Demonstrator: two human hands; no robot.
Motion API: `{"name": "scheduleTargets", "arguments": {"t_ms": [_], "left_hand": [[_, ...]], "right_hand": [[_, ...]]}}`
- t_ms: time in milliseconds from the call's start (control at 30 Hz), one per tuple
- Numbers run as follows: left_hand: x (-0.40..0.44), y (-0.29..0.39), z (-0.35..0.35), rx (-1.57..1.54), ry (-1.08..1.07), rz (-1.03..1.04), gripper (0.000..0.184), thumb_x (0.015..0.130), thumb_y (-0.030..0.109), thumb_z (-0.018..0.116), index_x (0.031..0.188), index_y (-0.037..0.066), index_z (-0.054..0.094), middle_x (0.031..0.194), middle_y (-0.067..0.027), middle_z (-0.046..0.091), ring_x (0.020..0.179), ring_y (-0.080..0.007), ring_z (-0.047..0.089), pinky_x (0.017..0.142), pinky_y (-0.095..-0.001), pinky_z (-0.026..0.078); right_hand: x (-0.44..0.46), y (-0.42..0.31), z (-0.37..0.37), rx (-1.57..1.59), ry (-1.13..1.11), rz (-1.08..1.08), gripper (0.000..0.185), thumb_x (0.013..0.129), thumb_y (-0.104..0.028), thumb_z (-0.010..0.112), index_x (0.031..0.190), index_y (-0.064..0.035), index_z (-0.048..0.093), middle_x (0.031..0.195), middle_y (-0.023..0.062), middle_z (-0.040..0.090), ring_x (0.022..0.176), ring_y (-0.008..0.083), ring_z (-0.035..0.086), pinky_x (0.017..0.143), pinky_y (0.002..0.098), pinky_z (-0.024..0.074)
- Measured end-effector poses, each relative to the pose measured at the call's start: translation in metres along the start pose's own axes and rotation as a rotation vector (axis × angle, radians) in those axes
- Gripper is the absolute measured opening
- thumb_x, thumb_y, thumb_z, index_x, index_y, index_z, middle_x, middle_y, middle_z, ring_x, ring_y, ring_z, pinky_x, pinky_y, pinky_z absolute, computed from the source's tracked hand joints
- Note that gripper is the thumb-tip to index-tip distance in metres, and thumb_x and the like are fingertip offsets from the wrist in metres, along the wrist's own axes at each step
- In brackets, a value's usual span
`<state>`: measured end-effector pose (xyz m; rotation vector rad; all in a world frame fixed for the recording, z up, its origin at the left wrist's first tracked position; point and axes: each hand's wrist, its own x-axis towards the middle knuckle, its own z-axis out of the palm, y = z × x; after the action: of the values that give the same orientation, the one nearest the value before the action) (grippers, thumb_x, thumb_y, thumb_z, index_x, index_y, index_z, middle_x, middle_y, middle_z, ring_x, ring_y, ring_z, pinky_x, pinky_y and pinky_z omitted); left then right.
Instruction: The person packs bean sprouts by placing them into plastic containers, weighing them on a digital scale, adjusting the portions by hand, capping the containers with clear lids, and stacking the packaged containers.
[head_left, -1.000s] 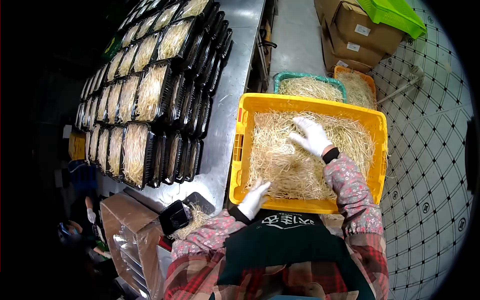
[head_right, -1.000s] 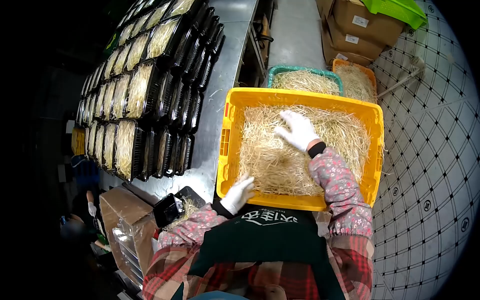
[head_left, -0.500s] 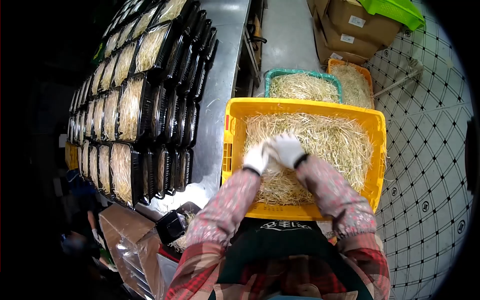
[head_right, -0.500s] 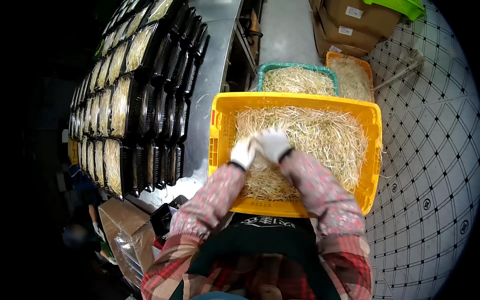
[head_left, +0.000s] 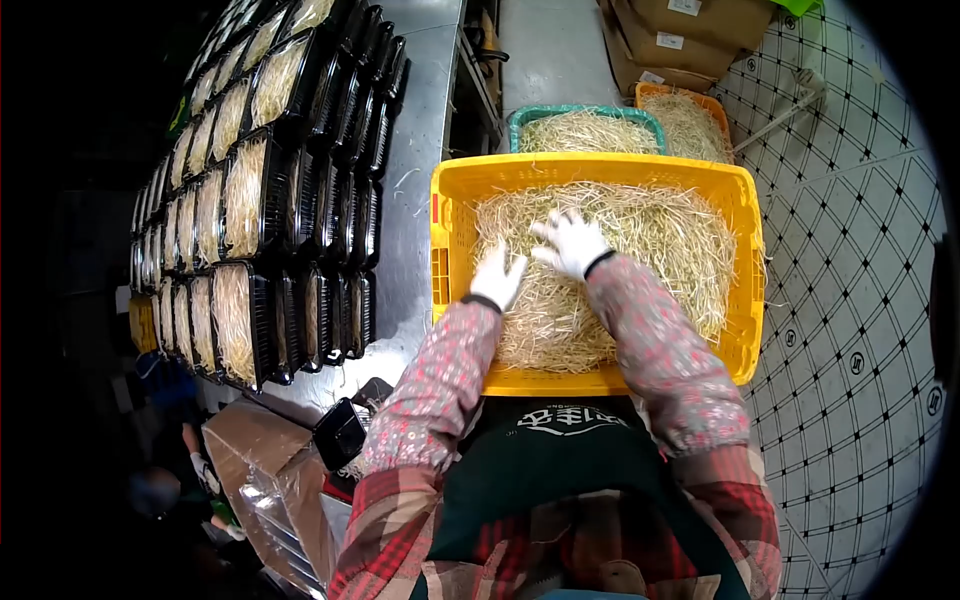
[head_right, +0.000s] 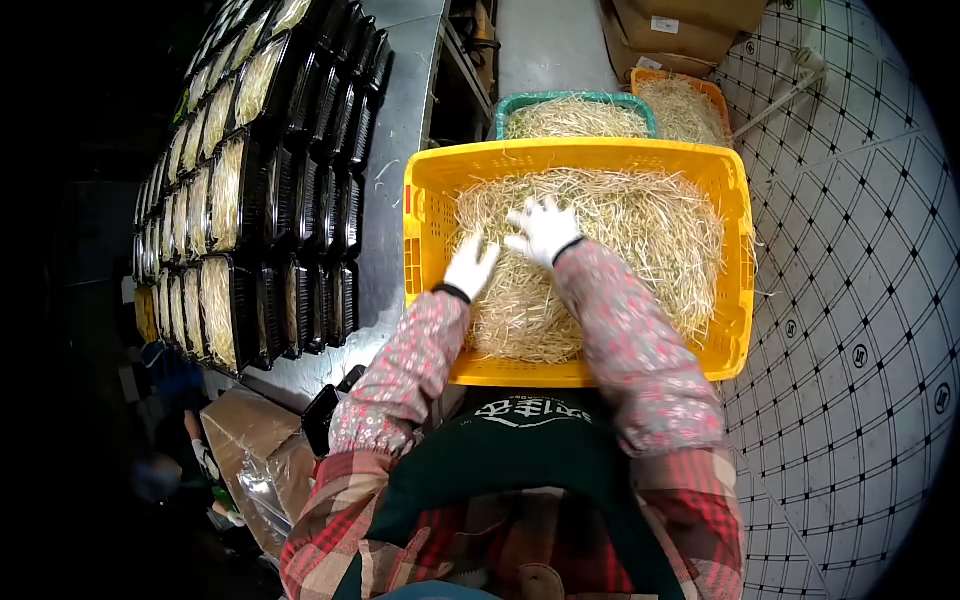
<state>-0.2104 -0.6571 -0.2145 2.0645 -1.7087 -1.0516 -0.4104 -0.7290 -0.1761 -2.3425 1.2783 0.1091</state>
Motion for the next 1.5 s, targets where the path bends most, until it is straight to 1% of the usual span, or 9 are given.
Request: {"name": "scheduleTargets", "arguments": {"t_ms": [167, 433, 533, 667, 900, 1167, 1300, 1333, 1500], "left_hand": [[-0.129, 0.021, -0.015, 0.223, -0.370, 0.421, 0.097, 0.073, 0.049, 0.079, 0.150, 0.011, 0.033, 0.149, -0.0242, 0.036, 0.137, -0.0415, 0.036, 0.112, -0.0459, 0.035], [-0.025, 0.050, -0.030, -0.141, -0.309, 0.240, 0.082, 0.072, 0.030, 0.081, 0.143, 0.009, 0.047, 0.136, -0.0193, 0.055, 0.125, -0.0295, 0.054, 0.107, -0.0352, 0.040], [-0.034, 0.048, -0.046, -0.091, -0.389, 0.400, 0.099, 0.068, 0.029, 0.085, 0.150, 0.008, 0.035, 0.147, -0.0228, 0.043, 0.134, -0.0316, 0.044, 0.112, -0.0359, 0.035], [-0.100, 0.043, -0.022, 0.499, -0.350, 0.445, 0.142, 0.049, 0.045, 0.093, 0.157, 0.016, 0.007, 0.160, -0.0222, 0.010, 0.145, -0.0439, 0.018, 0.110, -0.0667, 0.026], [-0.040, 0.043, -0.023, 0.081, -0.288, 0.291, 0.114, 0.067, 0.035, 0.083, 0.156, 0.011, 0.016, 0.150, -0.0216, 0.037, 0.131, -0.0392, 0.045, 0.108, -0.0450, 0.039], [-0.082, 0.062, -0.015, 0.576, -0.255, 0.215, 0.142, 0.048, 0.031, 0.093, 0.157, 0.012, 0.004, 0.161, -0.0229, 0.006, 0.144, -0.0438, 0.022, 0.110, -0.0531, 0.036], [-0.044, 0.054, -0.011, 0.253, -0.161, 0.201, 0.133, 0.056, 0.017, 0.087, 0.156, 0.011, 0.000, 0.154, -0.0274, 0.023, 0.125, -0.0428, 0.048, 0.101, -0.0422, 0.047], [-0.040, 0.058, -0.012, 0.223, -0.166, 0.070, 0.111, 0.062, 0.017, 0.083, 0.153, 0.010, 0.020, 0.136, -0.0271, 0.049, 0.113, -0.0390, 0.058, 0.095, -0.0392, 0.050], [-0.051, 0.070, -0.035, 0.229, -0.284, 0.149, 0.050, 0.075, 0.031, 0.074, 0.118, 0.012, 0.058, 0.102, -0.0184, 0.068, 0.098, -0.0379, 0.065, 0.085, -0.0434, 0.052]], "right_hand": [[-0.145, -0.019, -0.027, -0.116, -0.176, -0.330, 0.096, 0.075, -0.053, 0.075, 0.154, -0.0242, 0.028, 0.153, 0.0128, 0.036, 0.137, 0.0318, 0.038, 0.108, 0.0569, 0.0332], [-0.087, 0.035, -0.025, 0.359, 0.015, -0.149, 0.088, 0.076, -0.030, 0.080, 0.151, -0.0220, 0.034, 0.133, 0.0179, 0.054, 0.120, 0.0361, 0.053, 0.104, 0.0408, 0.0435], [-0.106, 0.021, -0.031, 0.220, -0.040, -0.140, 0.113, 0.065, -0.039, 0.087, 0.155, -0.0227, 0.021, 0.149, 0.0209, 0.036, 0.134, 0.0415, 0.039, 0.107, 0.0549, 0.0368], [-0.152, -0.028, -0.016, -0.136, -0.084, -0.089, 0.137, 0.048, -0.048, 0.093, 0.157, -0.0242, 0.012, 0.159, 0.0211, 0.017, 0.142, 0.0475, 0.024, 0.106, 0.0715, 0.0253], [-0.095, 0.028, -0.008, 0.223, 0.061, -0.175, 0.114, 0.064, -0.032, 0.086, 0.156, -0.0235, 0.019, 0.153, 0.0192, 0.032, 0.131, 0.0435, 0.042, 0.102, 0.0637, 0.0365], [-0.122, -0.022, -0.008, -0.136, -0.012, 0.036, 0.142, 0.045, -0.040, 0.096, 0.157, -0.0236, 0.010, 0.161, 0.0210, 0.010, 0.144, 0.0512, 0.017, 0.103, 0.0711, 0.0317], [-0.088, 0.011, -0.010, 0.001, 0.129, -0.037, 0.111, 0.065, -0.020, 0.083, 0.155, -0.0151, 0.018, 0.140, 0.0220, 0.045, 0.116, 0.0380, 0.055, 0.091, 0.0449, 0.0510], [-0.083, 0.012, -0.010, 0.056, 0.079, 0.014, 0.101, 0.068, -0.019, 0.080, 0.153, -0.0156, 0.024, 0.133, 0.0211, 0.051, 0.113, 0.0367, 0.057, 0.091, 0.0436, 0.0515], [-0.097, 0.035, 0.000, 0.182, 0.288, -0.049, 0.066, 0.073, -0.018, 0.073, 0.136, -0.0254, 0.055, 0.111, 0.0125, 0.066, 0.101, 0.0320, 0.065, 0.089, 0.0399, 0.0525]]}}
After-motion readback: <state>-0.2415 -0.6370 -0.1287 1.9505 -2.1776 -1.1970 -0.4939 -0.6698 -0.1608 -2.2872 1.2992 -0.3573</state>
